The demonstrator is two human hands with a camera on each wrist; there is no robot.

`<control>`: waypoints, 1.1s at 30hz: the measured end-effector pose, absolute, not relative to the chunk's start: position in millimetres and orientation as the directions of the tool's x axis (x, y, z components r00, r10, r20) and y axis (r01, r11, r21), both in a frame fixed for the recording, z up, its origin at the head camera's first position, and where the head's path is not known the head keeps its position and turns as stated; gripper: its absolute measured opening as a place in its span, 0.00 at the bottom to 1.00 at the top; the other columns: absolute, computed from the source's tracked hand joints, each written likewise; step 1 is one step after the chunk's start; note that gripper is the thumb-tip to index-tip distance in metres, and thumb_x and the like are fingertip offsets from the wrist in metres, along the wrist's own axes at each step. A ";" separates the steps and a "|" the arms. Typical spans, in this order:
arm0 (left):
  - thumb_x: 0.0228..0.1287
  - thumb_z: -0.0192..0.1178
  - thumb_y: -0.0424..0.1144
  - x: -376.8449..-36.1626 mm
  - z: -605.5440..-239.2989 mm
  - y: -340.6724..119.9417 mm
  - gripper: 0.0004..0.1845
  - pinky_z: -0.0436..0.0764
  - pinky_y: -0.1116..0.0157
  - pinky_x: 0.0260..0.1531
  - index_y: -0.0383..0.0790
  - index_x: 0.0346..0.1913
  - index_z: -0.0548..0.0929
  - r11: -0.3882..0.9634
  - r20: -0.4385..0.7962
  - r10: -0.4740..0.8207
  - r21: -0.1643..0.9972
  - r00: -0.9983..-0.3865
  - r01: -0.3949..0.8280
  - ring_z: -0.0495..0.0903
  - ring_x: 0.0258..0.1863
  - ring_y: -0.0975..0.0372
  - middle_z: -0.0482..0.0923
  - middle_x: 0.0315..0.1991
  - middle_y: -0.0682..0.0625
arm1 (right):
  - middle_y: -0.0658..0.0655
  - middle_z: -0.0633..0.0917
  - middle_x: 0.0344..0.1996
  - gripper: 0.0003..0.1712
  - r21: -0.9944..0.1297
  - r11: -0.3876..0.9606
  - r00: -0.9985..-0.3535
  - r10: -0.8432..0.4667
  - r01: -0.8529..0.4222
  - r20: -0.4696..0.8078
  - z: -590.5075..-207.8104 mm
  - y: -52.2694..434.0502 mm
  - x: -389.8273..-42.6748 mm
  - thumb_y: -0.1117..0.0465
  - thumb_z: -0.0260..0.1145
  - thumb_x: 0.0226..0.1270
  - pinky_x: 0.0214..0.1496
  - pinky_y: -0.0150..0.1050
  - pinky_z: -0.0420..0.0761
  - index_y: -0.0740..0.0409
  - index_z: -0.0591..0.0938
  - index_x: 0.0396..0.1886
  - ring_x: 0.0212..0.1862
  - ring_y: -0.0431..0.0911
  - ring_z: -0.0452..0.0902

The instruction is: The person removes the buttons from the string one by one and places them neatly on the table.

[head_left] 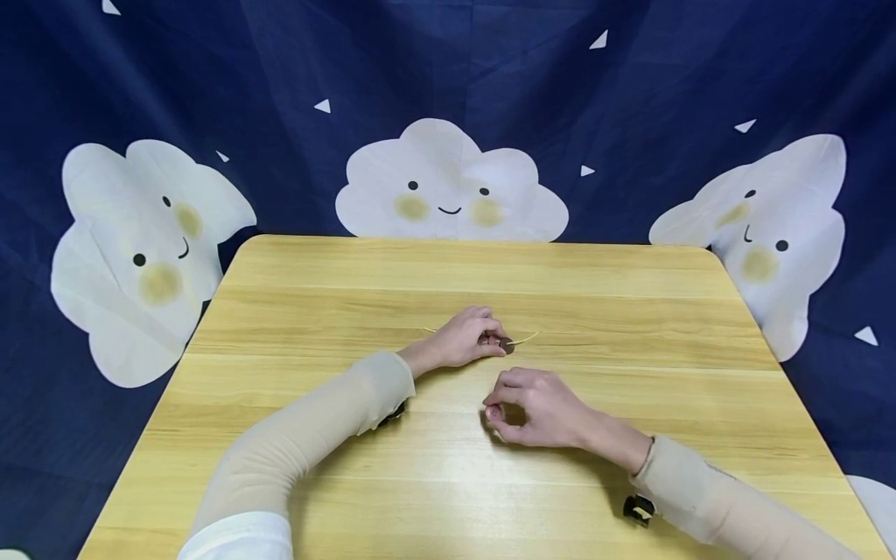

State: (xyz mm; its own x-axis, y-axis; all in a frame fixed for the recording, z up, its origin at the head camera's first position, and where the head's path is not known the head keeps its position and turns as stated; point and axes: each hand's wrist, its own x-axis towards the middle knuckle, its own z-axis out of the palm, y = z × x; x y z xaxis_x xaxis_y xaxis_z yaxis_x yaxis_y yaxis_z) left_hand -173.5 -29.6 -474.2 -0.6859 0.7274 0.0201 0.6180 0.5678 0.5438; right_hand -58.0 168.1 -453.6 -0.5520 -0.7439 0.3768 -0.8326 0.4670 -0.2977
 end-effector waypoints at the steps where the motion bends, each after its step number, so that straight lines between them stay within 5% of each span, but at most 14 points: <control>1: 0.69 0.71 0.51 -173.5 -474.2 -29.6 0.17 0.76 0.59 0.56 0.47 0.54 0.88 0.568 0.021 0.727 0.543 -0.686 0.618 0.75 0.48 0.58 0.81 0.46 0.50 | 0.40 0.87 0.33 0.09 -0.290 0.461 -0.543 -0.752 -0.838 0.373 -454.7 165.2 -57.8 0.55 0.78 0.57 0.40 0.28 0.82 0.47 0.91 0.39 0.35 0.34 0.80; 8: 0.69 0.70 0.51 -174.0 -476.5 -29.0 0.17 0.76 0.59 0.56 0.47 0.54 0.89 0.567 0.031 0.731 0.529 -0.682 0.631 0.76 0.48 0.59 0.82 0.46 0.50 | 0.41 0.87 0.33 0.08 -0.253 0.425 -0.492 -0.798 -0.869 0.350 -462.9 151.5 -58.3 0.54 0.77 0.60 0.41 0.26 0.81 0.45 0.91 0.39 0.34 0.32 0.77; 33: 0.69 0.70 0.51 -174.8 -477.2 -29.0 0.17 0.77 0.59 0.55 0.46 0.54 0.89 0.560 0.042 0.733 0.530 -0.679 0.637 0.76 0.49 0.58 0.82 0.47 0.49 | 0.42 0.85 0.36 0.10 -0.170 0.427 -0.459 -0.846 -0.888 0.273 -468.2 142.1 -60.0 0.50 0.75 0.64 0.39 0.25 0.80 0.44 0.91 0.43 0.35 0.34 0.77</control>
State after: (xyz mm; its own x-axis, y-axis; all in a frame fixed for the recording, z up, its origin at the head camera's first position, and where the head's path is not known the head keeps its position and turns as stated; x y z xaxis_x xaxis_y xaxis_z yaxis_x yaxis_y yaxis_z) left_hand -174.8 -29.0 -477.2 -0.6789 0.7330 0.0424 0.6373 0.5597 0.5296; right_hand -60.0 142.1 -468.2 -0.4585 -0.8456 0.2732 -0.8883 0.4268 -0.1698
